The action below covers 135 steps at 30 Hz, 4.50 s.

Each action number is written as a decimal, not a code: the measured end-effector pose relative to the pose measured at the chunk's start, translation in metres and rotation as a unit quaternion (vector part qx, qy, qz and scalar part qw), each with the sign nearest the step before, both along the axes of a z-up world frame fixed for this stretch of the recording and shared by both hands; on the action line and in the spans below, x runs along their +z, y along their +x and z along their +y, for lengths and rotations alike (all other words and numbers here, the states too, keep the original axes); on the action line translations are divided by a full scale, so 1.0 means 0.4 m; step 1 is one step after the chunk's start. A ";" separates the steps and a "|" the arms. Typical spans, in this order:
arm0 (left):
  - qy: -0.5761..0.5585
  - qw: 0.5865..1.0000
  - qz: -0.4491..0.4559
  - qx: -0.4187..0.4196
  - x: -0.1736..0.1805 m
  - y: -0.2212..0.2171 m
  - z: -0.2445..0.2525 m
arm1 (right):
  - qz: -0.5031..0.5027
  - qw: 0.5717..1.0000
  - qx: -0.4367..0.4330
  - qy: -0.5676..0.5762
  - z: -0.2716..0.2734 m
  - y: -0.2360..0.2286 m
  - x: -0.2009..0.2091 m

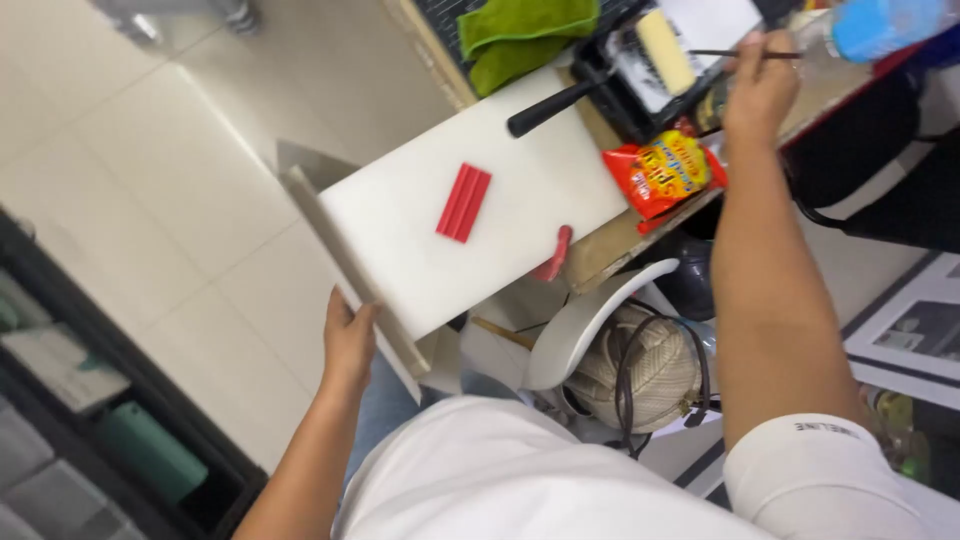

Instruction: Applying glue to the edges of a white cardboard structure and pressing them together using a squeegee tool to assemble a box.

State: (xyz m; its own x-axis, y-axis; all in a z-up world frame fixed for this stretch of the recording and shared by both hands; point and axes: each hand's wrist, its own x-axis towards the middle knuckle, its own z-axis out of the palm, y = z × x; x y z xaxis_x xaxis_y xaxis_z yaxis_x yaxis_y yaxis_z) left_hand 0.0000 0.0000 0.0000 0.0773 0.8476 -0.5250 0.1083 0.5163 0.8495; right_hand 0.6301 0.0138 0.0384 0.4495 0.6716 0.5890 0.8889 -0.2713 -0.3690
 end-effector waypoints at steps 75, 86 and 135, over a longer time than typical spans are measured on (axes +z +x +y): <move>-0.072 0.995 -0.061 -0.041 -0.050 -0.076 0.053 | 0.127 0.936 0.326 -0.030 -0.087 -1.282 -0.054; -0.069 0.995 -0.042 -0.066 -0.020 -0.088 0.055 | 0.110 0.940 0.321 -0.031 -0.285 -1.289 -0.010; -0.172 0.980 0.053 0.090 0.143 0.007 0.035 | 0.048 0.984 -0.168 0.028 0.108 -0.017 0.047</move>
State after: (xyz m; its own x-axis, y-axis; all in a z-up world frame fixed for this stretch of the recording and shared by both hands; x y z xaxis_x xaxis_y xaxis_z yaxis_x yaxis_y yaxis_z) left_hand 0.0028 0.0140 0.0571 -0.1268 0.6141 -0.7790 0.0677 0.7889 0.6108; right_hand 0.6233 0.0571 0.0574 0.6962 0.4426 0.5652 0.7127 -0.5205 -0.4703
